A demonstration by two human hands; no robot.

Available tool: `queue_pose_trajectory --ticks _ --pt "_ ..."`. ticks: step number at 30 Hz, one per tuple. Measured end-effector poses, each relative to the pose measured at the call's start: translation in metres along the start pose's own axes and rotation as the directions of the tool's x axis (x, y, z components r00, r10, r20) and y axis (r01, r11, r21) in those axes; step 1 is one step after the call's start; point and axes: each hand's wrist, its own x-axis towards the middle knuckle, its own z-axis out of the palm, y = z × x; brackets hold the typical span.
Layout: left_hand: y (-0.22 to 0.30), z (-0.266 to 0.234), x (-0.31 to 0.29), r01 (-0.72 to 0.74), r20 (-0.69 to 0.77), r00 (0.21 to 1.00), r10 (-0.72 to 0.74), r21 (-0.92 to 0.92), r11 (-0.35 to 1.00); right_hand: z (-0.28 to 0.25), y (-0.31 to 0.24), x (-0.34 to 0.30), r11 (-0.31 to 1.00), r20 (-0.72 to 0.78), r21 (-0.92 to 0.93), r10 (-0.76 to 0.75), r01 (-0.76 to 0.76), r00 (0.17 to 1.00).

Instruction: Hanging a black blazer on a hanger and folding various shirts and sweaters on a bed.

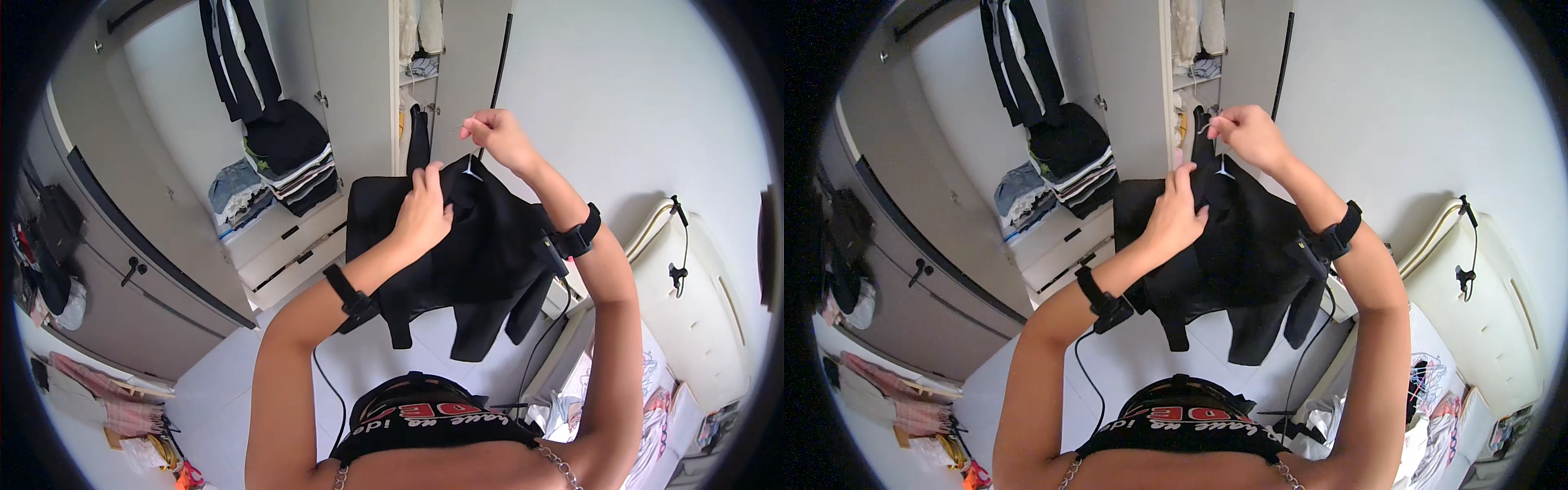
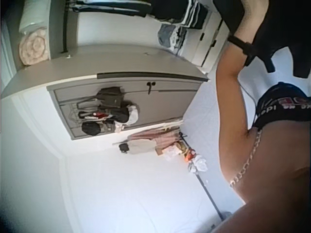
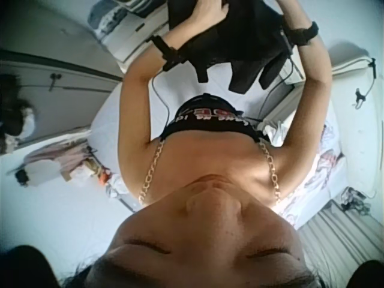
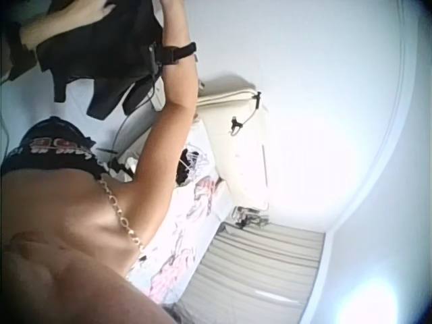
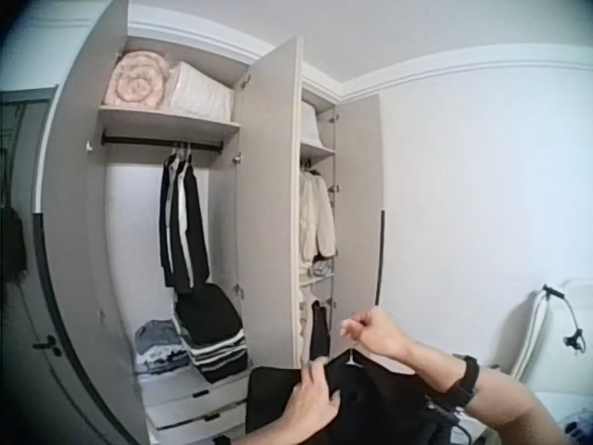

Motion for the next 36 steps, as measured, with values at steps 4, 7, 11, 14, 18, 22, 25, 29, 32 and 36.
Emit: queue_pose_trajectory --ticks 4,7,11,14,18,22,25,29,32,36 --pt "-0.030 -0.002 -0.015 0.041 0.110 0.994 -0.007 -0.312 0.949 -0.018 0.007 -0.007 0.983 0.005 0.179 0.047 -0.047 0.999" --pt "-0.037 -0.015 0.008 0.192 0.345 0.938 0.030 -0.591 0.784 -0.018 -0.004 -0.019 0.981 0.020 0.193 -0.001 -0.003 1.000" --pt "-0.031 -0.027 0.037 0.420 0.502 0.856 -0.122 -0.539 0.730 -0.008 -0.007 -0.025 0.987 0.079 0.156 -0.049 0.036 0.996" --pt "-0.050 -0.028 0.056 0.502 0.463 0.847 -0.262 -0.535 0.680 -0.001 -0.016 -0.032 0.948 0.214 0.311 -0.144 0.073 0.966" --pt "-0.052 -0.042 0.068 0.095 0.428 0.887 -0.172 0.195 0.976 -0.003 -0.021 -0.038 0.936 0.170 0.333 -0.183 0.118 0.968" --pt "-0.093 -0.042 0.049 0.127 0.589 0.788 -0.181 0.132 0.983 0.007 -0.019 -0.034 0.941 0.193 0.320 -0.175 0.107 0.965" --pt "-0.055 -0.051 0.016 -0.207 0.221 0.951 0.215 -0.056 0.977 0.002 -0.002 -0.034 0.955 0.185 0.292 -0.107 0.050 0.977" --pt "-0.030 -0.062 -0.026 -0.367 0.151 0.923 0.353 0.082 0.926 0.006 0.000 -0.031 0.956 0.164 0.290 -0.102 0.051 0.981" --pt "-0.037 -0.055 -0.038 -0.362 0.058 0.931 0.362 0.290 0.886 0.007 -0.004 -0.027 0.954 0.179 0.292 -0.121 0.065 0.976" --pt "-0.042 -0.061 -0.032 -0.168 0.223 0.969 0.107 0.280 0.945 0.007 -0.005 -0.021 0.947 0.186 0.304 -0.162 0.100 0.969"
